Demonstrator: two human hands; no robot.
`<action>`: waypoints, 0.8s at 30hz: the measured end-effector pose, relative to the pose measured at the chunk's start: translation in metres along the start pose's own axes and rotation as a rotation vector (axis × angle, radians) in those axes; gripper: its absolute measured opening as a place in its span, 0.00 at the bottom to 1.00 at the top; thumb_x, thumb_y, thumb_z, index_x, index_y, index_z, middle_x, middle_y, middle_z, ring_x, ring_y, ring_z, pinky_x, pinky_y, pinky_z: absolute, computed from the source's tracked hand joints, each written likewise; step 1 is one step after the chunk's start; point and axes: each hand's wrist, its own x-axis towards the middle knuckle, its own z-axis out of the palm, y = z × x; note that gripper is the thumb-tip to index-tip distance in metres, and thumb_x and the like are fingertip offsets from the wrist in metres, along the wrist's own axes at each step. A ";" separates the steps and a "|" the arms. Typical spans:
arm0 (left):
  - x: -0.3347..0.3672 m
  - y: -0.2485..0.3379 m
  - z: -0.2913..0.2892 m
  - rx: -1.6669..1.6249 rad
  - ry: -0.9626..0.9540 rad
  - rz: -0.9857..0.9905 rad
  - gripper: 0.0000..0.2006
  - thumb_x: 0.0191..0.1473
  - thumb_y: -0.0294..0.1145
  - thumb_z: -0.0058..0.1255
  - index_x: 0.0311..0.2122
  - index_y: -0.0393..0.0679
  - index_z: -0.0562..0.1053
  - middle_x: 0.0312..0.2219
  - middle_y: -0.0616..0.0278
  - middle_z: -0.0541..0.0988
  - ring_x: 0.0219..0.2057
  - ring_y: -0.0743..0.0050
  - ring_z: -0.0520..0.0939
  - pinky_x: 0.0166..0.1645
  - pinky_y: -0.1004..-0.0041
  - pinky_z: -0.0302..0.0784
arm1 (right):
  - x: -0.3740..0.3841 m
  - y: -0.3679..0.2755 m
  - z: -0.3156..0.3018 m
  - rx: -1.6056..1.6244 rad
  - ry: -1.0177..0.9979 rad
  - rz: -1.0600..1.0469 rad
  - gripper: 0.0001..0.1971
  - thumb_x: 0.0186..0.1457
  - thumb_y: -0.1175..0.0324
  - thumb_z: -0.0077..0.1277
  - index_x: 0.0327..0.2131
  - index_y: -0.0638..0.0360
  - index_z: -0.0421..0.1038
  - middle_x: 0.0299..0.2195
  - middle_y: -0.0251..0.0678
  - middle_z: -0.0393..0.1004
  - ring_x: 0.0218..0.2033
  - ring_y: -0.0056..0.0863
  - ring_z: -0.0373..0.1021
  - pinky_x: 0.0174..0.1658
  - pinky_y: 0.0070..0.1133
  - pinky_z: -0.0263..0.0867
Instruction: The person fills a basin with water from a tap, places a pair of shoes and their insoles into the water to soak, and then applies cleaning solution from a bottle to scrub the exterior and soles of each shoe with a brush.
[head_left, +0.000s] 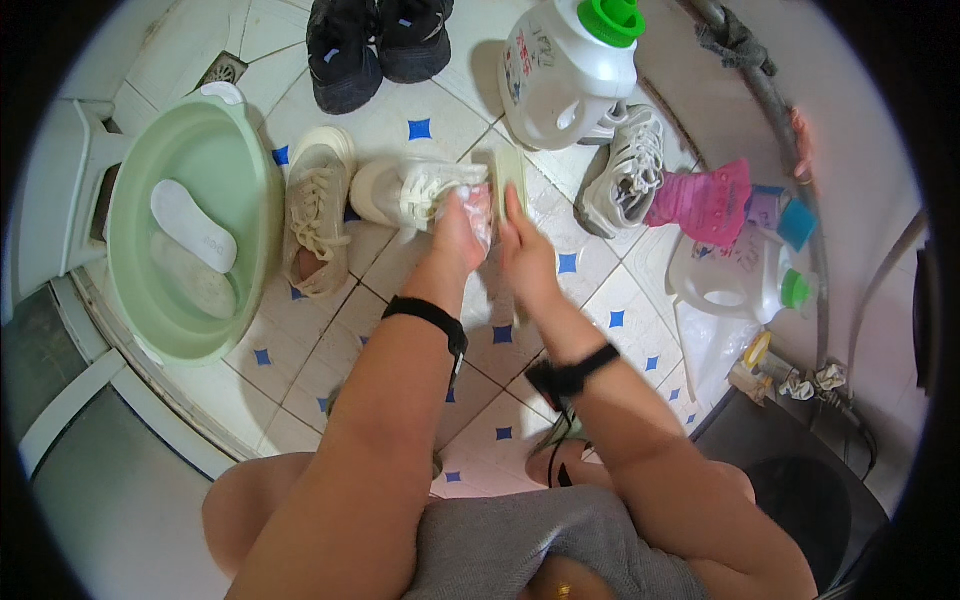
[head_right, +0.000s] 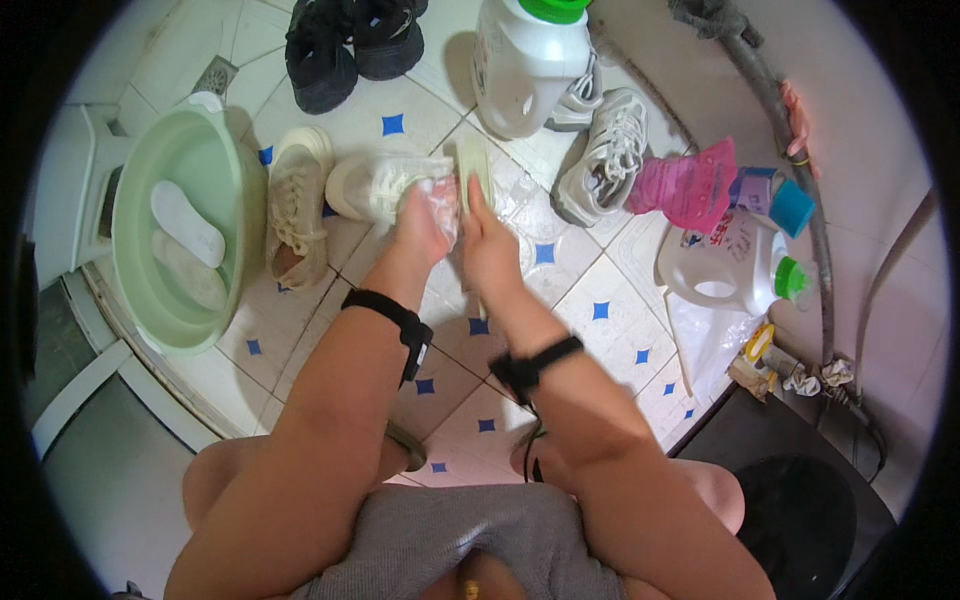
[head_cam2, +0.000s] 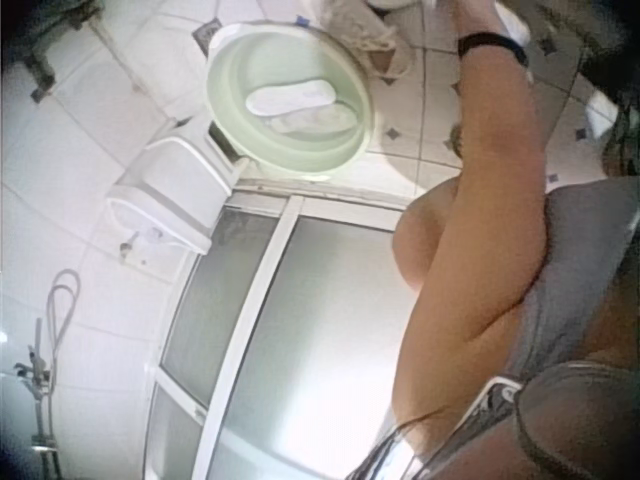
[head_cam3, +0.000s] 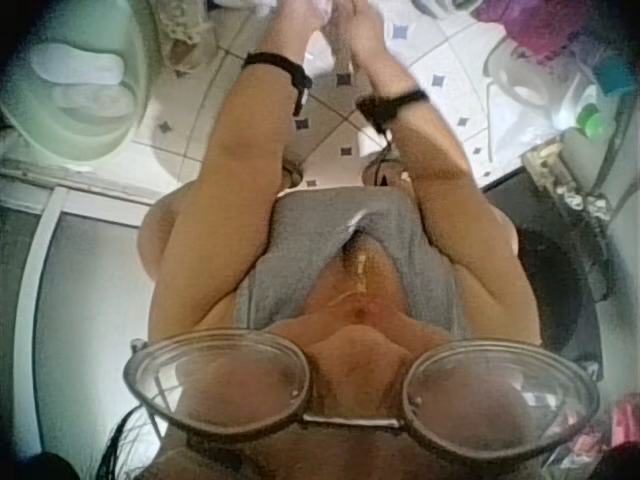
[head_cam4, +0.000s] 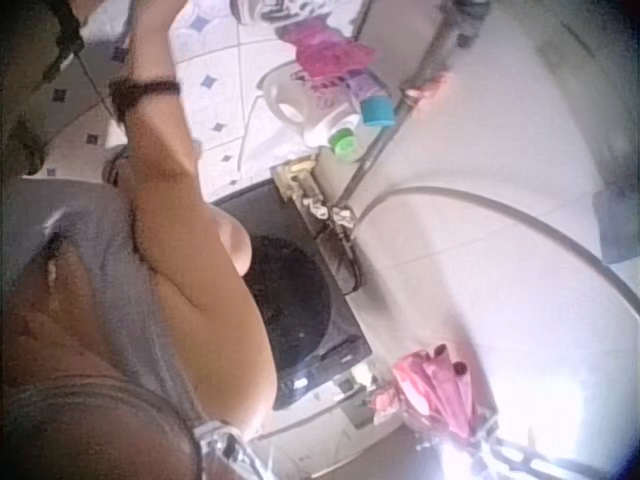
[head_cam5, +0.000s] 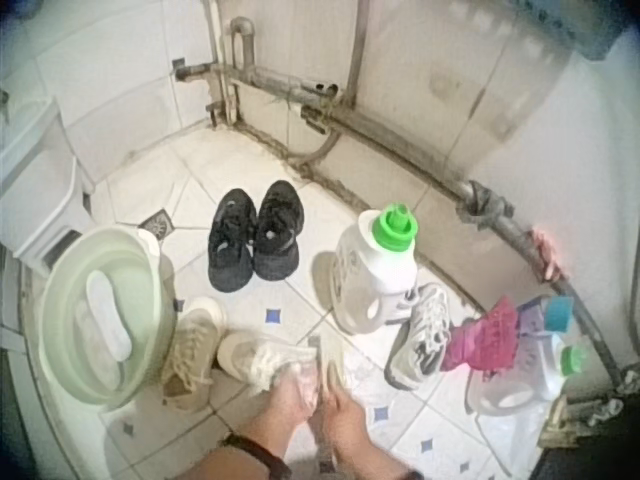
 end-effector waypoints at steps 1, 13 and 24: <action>-0.002 -0.004 0.000 -0.030 0.070 0.034 0.15 0.56 0.40 0.32 0.39 0.42 0.68 0.35 0.60 0.73 0.38 0.64 0.73 0.46 0.68 0.69 | -0.022 0.021 0.006 0.038 0.052 -0.144 0.24 0.57 0.73 0.38 0.58 0.44 0.54 0.36 0.52 0.72 0.33 0.24 0.69 0.41 0.20 0.63; 0.008 -0.004 0.004 -0.089 0.119 0.133 0.11 0.55 0.37 0.40 0.38 0.42 0.69 0.32 0.63 0.73 0.36 0.70 0.75 0.43 0.72 0.71 | 0.005 0.019 0.004 -0.044 0.066 -0.227 0.24 0.56 0.73 0.41 0.58 0.48 0.55 0.33 0.40 0.74 0.26 0.24 0.66 0.35 0.18 0.63; 0.008 0.001 0.003 0.194 0.022 0.148 0.11 0.54 0.34 0.39 0.40 0.42 0.70 0.34 0.61 0.74 0.36 0.67 0.75 0.40 0.69 0.70 | 0.005 0.002 -0.003 0.138 -0.035 0.046 0.25 0.56 0.72 0.41 0.56 0.37 0.56 0.28 0.41 0.71 0.24 0.27 0.65 0.32 0.19 0.63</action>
